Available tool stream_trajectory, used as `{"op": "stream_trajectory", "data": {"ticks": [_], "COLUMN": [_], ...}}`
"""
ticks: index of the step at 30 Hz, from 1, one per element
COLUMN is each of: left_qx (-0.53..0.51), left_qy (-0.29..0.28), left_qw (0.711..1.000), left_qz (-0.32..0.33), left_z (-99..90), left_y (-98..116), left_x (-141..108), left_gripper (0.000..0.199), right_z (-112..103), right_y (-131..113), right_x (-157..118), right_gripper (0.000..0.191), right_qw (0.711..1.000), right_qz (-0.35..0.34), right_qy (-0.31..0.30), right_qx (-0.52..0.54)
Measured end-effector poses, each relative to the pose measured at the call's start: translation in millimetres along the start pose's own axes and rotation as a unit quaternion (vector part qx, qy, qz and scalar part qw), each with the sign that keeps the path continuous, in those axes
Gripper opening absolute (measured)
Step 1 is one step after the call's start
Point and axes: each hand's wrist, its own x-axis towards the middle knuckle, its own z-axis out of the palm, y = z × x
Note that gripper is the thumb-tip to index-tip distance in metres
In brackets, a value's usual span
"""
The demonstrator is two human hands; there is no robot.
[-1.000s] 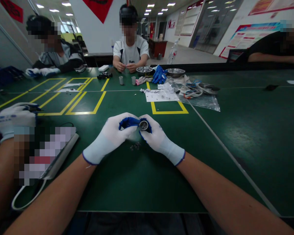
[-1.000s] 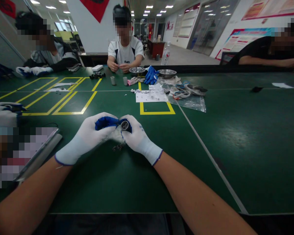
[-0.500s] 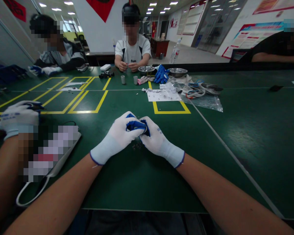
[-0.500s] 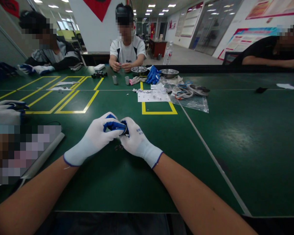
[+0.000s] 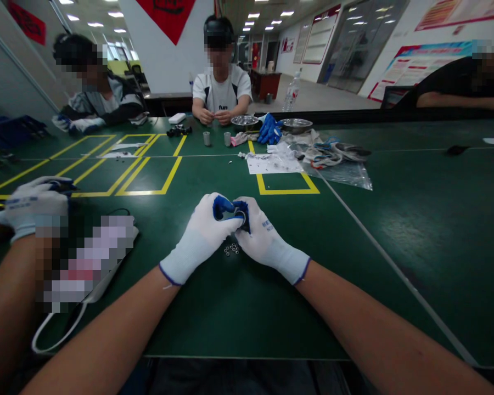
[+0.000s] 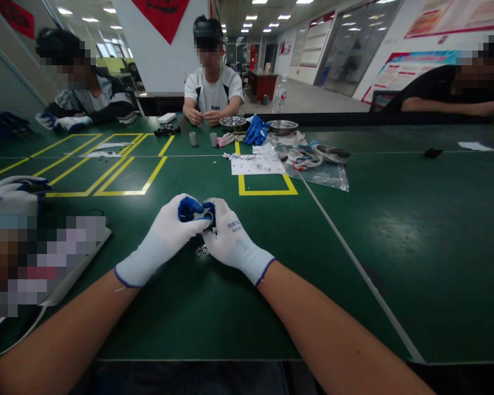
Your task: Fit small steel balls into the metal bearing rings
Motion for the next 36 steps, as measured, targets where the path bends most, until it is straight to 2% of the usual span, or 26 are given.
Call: {"op": "stream_trajectory", "data": {"ticks": [2, 5, 7, 10, 14, 20, 22, 25, 27, 30, 32, 36], "left_qx": [-0.039, -0.149, -0.204, -0.18, -0.129, -0.117, -0.15, -0.215, -0.205, -0.062, 0.049, 0.184], "left_qy": [-0.005, -0.029, -0.052, -0.086, -0.081, -0.101, -0.07, 0.001, 0.06, 0.166, 0.209, 0.213], "left_qw": [0.999, 0.988, 0.976, 0.977, 0.985, 0.984, 0.982, 0.973, 0.975, 0.983, 0.977, 0.959], "left_qz": [-0.01, 0.025, 0.052, 0.07, 0.079, 0.085, 0.093, 0.08, 0.064, 0.037, 0.009, -0.018], "left_z": [1.3, 3.3, 4.4, 4.6, 2.1, 2.7, 5.0, 5.2, 0.1, -14.8, -25.1, -35.5], "left_y": [-3, -8, -11, -10, -6, -10, -14, -24, -33, -46, -54, -68], "left_x": [2, 3, 3, 3, 2, 3, 6, 14, 22, 33, 39, 46], "left_gripper": [0.025, 0.026, 0.038, 0.055, 0.05, 0.044, 0.043, 0.041, 0.039, 0.037, 0.036, 0.035], "right_z": [0, 1, 1, 1, -2, -5, -6, -8, -10, -11, -11, -11], "right_y": [-1, -2, -1, 4, 7, 3, 4, 10, 17, 26, 29, 24], "right_x": [0, 0, 1, 1, 1, -1, -1, -1, -1, 1, 2, 3], "right_gripper": [0.044, 0.044, 0.051, 0.066, 0.07, 0.068, 0.066, 0.068, 0.071, 0.07, 0.067, 0.062], "right_qw": [1.0, 0.998, 0.995, 0.994, 0.995, 0.997, 0.997, 0.996, 0.996, 0.996, 0.995, 0.996], "right_qz": [0.0, 0.016, 0.022, 0.01, -0.015, -0.006, -0.013, -0.028, -0.021, 0.014, 0.034, 0.046], "right_qy": [0.008, 0.03, 0.05, 0.082, 0.093, 0.043, 0.04, 0.07, 0.085, 0.088, 0.084, 0.068], "right_qx": [0.017, 0.06, 0.082, 0.078, 0.046, 0.064, 0.066, 0.042, 0.023, 0.026, 0.037, 0.04]}}
